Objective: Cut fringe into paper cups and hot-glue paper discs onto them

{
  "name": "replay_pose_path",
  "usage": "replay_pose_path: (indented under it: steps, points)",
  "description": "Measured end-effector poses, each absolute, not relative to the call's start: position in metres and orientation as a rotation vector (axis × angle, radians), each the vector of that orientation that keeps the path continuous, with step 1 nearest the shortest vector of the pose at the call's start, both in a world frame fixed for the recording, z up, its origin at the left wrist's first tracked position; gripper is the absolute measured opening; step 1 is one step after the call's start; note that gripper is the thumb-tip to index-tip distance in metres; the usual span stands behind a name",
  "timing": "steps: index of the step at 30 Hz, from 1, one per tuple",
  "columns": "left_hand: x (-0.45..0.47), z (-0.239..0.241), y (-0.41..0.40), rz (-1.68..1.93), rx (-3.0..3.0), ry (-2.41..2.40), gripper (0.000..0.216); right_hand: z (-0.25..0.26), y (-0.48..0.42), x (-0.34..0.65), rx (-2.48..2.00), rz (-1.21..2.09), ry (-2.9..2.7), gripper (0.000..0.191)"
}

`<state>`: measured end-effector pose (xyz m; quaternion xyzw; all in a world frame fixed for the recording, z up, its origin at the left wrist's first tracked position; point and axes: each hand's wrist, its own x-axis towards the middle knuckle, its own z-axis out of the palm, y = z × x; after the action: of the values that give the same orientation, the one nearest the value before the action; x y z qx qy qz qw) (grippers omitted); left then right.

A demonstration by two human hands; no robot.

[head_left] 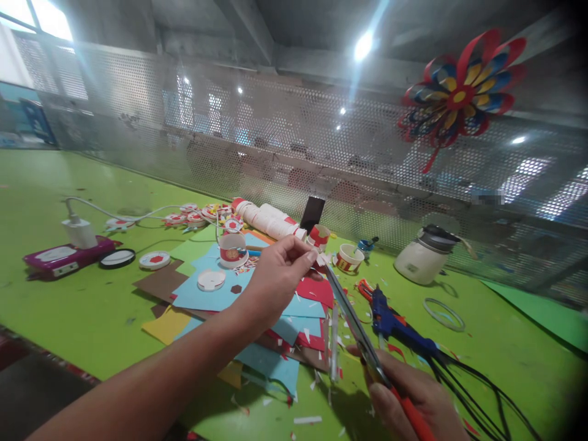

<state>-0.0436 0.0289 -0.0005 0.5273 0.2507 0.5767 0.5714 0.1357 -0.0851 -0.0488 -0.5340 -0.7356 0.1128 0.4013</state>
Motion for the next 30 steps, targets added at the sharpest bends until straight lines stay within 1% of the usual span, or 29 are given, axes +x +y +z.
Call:
replay_pose_path:
  steps: [5, 11, 19, 30]
  points:
    - [-0.0396, -0.0035, 0.0279, 1.401, 1.211, 0.598, 0.009, -0.0505, -0.0839, 0.1357, -1.337, 0.226, -1.857, 0.035]
    - [-0.0384, -0.007, 0.0273, 1.419, 1.22, 0.623, 0.01, -0.0439, -0.083, 0.1388, -1.343, 0.14, -2.017, 0.031]
    - [-0.0371, -0.0043, 0.0262, 1.417, 1.218, 0.633, 0.009, -0.0485, -0.0836, 0.1379, -1.418, 0.193, -1.912, 0.037]
    - [-0.037, -0.0051, 0.023, 1.443, 1.175, 0.609, 0.008, -0.0474, -0.0838, 0.1363, -1.42, 0.153, -1.884, 0.034]
